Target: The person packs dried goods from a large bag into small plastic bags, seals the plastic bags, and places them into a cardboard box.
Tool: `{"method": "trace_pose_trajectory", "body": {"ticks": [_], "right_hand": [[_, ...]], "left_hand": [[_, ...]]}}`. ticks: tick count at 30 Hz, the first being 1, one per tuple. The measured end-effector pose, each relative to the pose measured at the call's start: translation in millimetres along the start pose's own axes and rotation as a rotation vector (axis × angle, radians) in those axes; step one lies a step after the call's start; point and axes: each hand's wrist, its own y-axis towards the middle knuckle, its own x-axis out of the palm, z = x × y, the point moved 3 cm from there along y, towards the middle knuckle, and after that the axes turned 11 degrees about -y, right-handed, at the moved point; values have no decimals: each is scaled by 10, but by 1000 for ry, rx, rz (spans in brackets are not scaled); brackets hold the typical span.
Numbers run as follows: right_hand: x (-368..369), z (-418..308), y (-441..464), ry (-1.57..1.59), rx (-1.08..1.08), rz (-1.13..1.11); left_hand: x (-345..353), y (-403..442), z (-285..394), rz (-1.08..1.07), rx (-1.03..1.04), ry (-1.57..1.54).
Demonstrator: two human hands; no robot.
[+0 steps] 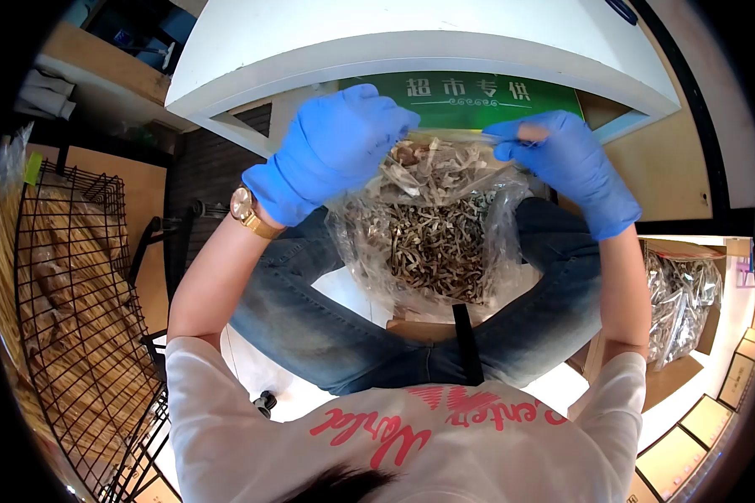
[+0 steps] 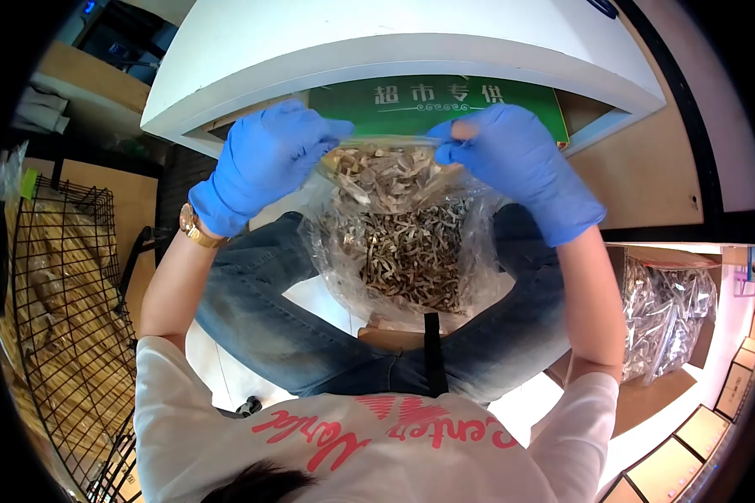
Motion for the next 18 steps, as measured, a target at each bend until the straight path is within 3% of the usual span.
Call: {"method": "trace_pose_trajectory", "body": {"ticks": [3, 4, 8, 10, 13, 18], "right_hand": [[-79, -43, 52, -107, -58, 20], [-91, -97, 70, -206, -127, 45], [-114, -113, 134, -161, -78, 49], [-113, -269, 149, -390, -294, 279], [103, -205, 250, -428, -340, 97], [-18, -274, 276, -397, -325, 211]], "left_hand": [[47, 69, -35, 56, -9, 37], [97, 116, 24, -11, -7, 93], [281, 135, 12, -143, -3, 155], [257, 205, 29, -173, -7, 82], [215, 328, 24, -184, -10, 32], [136, 378, 33, -211, -29, 135]]}}
